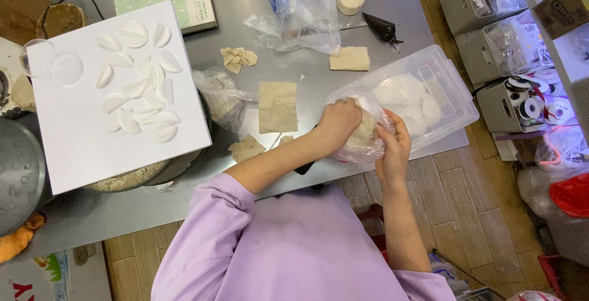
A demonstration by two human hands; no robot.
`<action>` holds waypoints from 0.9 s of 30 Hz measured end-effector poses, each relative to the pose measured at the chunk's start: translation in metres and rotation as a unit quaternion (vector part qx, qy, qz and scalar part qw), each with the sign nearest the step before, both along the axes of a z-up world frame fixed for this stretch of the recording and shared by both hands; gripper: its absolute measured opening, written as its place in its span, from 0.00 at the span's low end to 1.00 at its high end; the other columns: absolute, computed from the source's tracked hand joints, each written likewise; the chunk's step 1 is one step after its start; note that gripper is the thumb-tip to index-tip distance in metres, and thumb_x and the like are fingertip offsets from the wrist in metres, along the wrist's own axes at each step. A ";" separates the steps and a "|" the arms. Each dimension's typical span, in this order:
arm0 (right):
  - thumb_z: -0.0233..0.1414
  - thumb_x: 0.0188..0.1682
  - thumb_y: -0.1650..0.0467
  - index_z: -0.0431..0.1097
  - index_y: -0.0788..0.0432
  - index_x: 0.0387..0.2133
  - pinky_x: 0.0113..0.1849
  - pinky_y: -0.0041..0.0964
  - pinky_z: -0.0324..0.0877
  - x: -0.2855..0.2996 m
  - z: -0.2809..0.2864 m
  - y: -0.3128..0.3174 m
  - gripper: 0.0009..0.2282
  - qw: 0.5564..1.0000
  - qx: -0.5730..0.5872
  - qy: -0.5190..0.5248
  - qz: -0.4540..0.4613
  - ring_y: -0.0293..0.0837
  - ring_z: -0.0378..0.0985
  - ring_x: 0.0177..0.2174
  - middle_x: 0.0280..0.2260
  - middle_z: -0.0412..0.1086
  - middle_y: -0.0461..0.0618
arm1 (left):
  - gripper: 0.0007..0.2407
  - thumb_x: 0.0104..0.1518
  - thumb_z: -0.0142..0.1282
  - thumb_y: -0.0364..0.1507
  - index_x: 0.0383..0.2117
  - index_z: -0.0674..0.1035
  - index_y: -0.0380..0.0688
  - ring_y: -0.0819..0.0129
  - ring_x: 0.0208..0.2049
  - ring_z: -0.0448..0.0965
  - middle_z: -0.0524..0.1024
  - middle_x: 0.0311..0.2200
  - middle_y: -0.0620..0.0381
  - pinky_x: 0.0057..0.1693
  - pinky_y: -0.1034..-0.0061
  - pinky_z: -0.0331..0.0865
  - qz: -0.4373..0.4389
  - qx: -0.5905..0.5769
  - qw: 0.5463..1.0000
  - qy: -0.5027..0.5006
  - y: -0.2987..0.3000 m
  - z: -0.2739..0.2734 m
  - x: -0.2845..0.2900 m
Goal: The person packs circular white decorations into plastic containers, wipes down a stainless steel work surface with a cloth, and places packaged cakes into a chest freezer.
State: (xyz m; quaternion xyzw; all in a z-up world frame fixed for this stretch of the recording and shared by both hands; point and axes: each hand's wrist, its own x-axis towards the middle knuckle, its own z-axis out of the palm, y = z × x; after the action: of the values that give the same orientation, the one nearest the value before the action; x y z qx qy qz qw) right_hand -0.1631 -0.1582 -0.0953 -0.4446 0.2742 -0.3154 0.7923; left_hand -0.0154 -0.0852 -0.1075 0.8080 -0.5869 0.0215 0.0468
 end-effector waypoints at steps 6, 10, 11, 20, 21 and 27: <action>0.50 0.52 0.79 0.68 0.65 0.54 0.40 0.30 0.72 -0.019 -0.029 -0.008 0.16 0.997 0.000 -0.013 -0.075 0.35 0.74 0.35 0.38 0.71 0.47 | 0.22 0.40 0.65 0.22 0.44 0.71 0.38 0.54 0.42 0.80 0.70 0.45 0.46 0.36 0.69 0.77 0.037 -0.101 0.987 0.123 0.009 0.076 -0.028; 0.50 0.55 0.79 0.68 0.63 0.54 0.42 0.32 0.71 -0.036 -0.030 -0.009 0.14 0.991 0.027 -0.050 -0.117 0.38 0.74 0.37 0.41 0.70 0.50 | 0.21 0.38 0.67 0.32 0.38 0.73 0.38 0.48 0.39 0.78 0.71 0.40 0.45 0.38 0.63 0.74 -0.082 -0.262 0.947 0.169 0.019 0.088 -0.007; 0.50 0.55 0.79 0.68 0.63 0.54 0.42 0.32 0.71 -0.037 -0.026 -0.009 0.14 0.992 0.028 -0.050 -0.115 0.38 0.74 0.37 0.41 0.70 0.50 | 0.13 0.48 0.65 0.31 0.35 0.74 0.41 0.50 0.39 0.78 0.73 0.37 0.49 0.41 0.62 0.74 -0.048 -0.302 0.927 0.217 0.015 0.075 0.012; 0.48 0.51 0.78 0.66 0.64 0.54 0.52 0.42 0.75 -0.068 -0.011 -0.012 0.16 0.982 0.015 0.007 -0.188 0.47 0.76 0.48 0.49 0.71 0.57 | 0.07 0.46 0.58 0.24 0.31 0.78 0.42 0.48 0.41 0.77 0.76 0.37 0.46 0.45 0.57 0.72 0.179 -0.170 0.962 0.117 -0.004 -0.205 0.184; 0.48 0.52 0.78 0.66 0.64 0.53 0.51 0.43 0.76 -0.071 -0.012 -0.013 0.15 0.982 0.012 0.002 -0.191 0.48 0.77 0.48 0.48 0.71 0.58 | 0.10 0.43 0.58 0.24 0.33 0.77 0.40 0.47 0.41 0.76 0.75 0.38 0.45 0.44 0.58 0.72 0.153 -0.185 0.964 0.111 -0.001 -0.215 0.187; 0.46 0.52 0.78 0.65 0.64 0.52 0.48 0.44 0.77 -0.078 -0.010 -0.002 0.14 0.977 0.011 0.009 -0.212 0.49 0.78 0.46 0.46 0.71 0.60 | 0.05 0.53 0.55 0.22 0.34 0.75 0.44 0.51 0.41 0.74 0.74 0.35 0.50 0.49 0.59 0.69 0.117 -0.198 0.966 0.116 0.007 -0.225 0.180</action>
State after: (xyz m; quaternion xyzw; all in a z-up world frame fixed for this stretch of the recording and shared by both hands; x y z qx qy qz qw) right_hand -0.2409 -0.1604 -0.1052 -0.3700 0.3727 -0.4691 0.7100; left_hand 0.1643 -0.0779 -0.3324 0.8425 -0.4634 0.0488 0.2703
